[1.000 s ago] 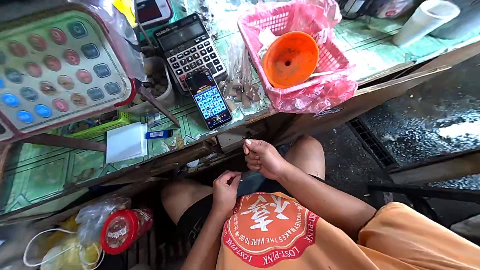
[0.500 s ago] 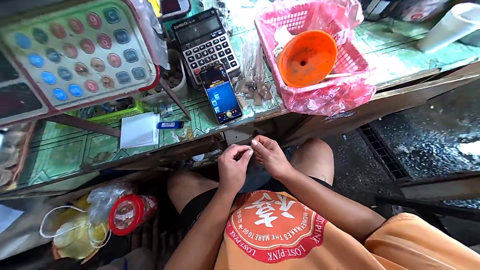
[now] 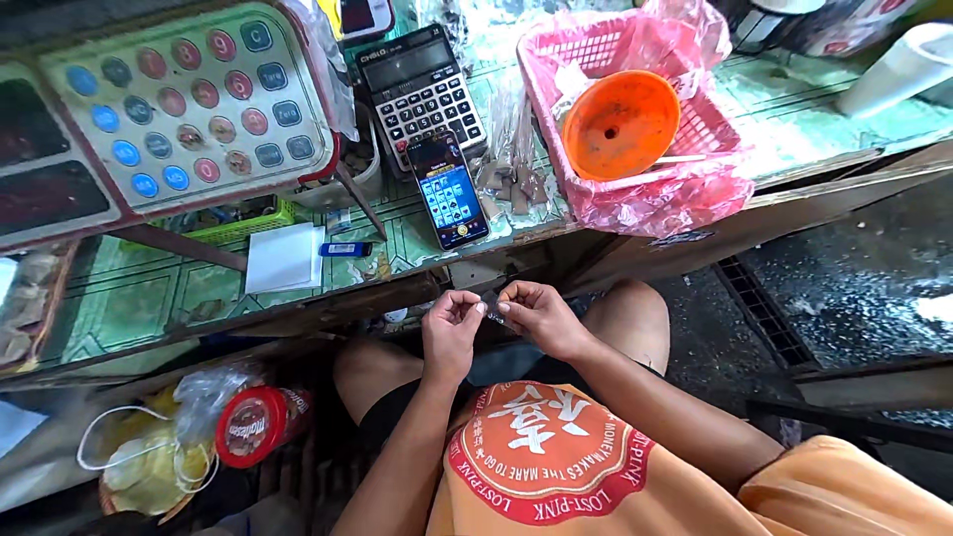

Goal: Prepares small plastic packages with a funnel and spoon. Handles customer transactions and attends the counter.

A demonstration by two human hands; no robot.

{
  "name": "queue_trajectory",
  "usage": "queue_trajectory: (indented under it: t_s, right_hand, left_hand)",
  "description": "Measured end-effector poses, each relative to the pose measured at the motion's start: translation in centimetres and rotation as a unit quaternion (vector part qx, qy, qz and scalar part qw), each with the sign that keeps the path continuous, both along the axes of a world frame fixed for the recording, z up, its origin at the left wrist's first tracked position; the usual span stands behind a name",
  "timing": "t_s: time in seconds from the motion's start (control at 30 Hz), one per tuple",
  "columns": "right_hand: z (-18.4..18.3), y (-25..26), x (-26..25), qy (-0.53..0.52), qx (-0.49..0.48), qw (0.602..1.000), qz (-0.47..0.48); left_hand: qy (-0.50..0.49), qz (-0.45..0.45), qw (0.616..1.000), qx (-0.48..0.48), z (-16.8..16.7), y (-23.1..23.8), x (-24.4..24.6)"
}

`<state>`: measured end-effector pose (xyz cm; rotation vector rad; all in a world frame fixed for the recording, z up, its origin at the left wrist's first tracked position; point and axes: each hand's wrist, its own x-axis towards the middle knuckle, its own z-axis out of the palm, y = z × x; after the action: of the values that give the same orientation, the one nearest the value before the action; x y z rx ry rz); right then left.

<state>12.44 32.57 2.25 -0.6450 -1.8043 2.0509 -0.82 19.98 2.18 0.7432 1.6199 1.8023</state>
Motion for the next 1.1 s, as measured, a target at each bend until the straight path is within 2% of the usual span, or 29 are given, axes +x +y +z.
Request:
queue_trajectory:
  t_s: [0.1, 0.17, 0.27, 0.37, 0.47, 0.57, 0.7, 0.8, 0.9, 1.1]
  right_hand:
    - [0.1, 0.6, 0.1, -0.034, 0.092, 0.994, 0.048]
    - [0.2, 0.8, 0.2, -0.048, 0.114, 0.990, 0.072]
    - [0.5, 0.9, 0.3, -0.045, 0.092, 0.991, 0.087]
    - [1.0, 0.9, 0.5, -0.027, 0.027, 0.995, 0.092]
    - [1.0, 1.4, 0.9, -0.011, 0.002, 0.993, 0.117]
    - [0.9, 1.8, 0.9, -0.011, 0.038, 0.994, 0.104]
    - [1.2, 2.0, 0.7, -0.016, 0.067, 0.994, 0.088]
    - [1.4, 2.1, 0.9, -0.021, 0.078, 0.993, 0.090]
    - [1.2, 2.4, 1.3, -0.012, 0.087, 0.989, 0.119]
    - [1.1, 2.8, 1.4, -0.015, 0.097, 0.989, 0.110]
  left_hand:
    - [0.028, -0.067, 0.997, -0.032, 0.1, -0.6, -0.7]
    - [0.081, -0.078, 0.992, -0.062, 0.3, -0.9, -0.5]
    - [0.150, -0.081, 0.982, -0.088, 0.4, -0.9, -0.1]
    - [0.183, -0.085, 0.974, -0.099, -0.1, -0.8, -0.2]
    - [0.124, -0.093, 0.986, -0.055, -0.1, -0.6, -0.4]
    - [0.065, -0.110, 0.992, 0.006, 0.4, -0.6, -0.8]
    - [0.071, -0.126, 0.989, -0.020, 1.1, -0.3, -1.2]
    - [0.136, -0.147, 0.977, -0.071, 1.3, -0.2, -1.0]
    - [0.200, -0.145, 0.968, -0.038, 0.8, 0.0, -0.6]
    - [0.086, -0.122, 0.988, 0.028, 0.9, 0.2, -0.7]
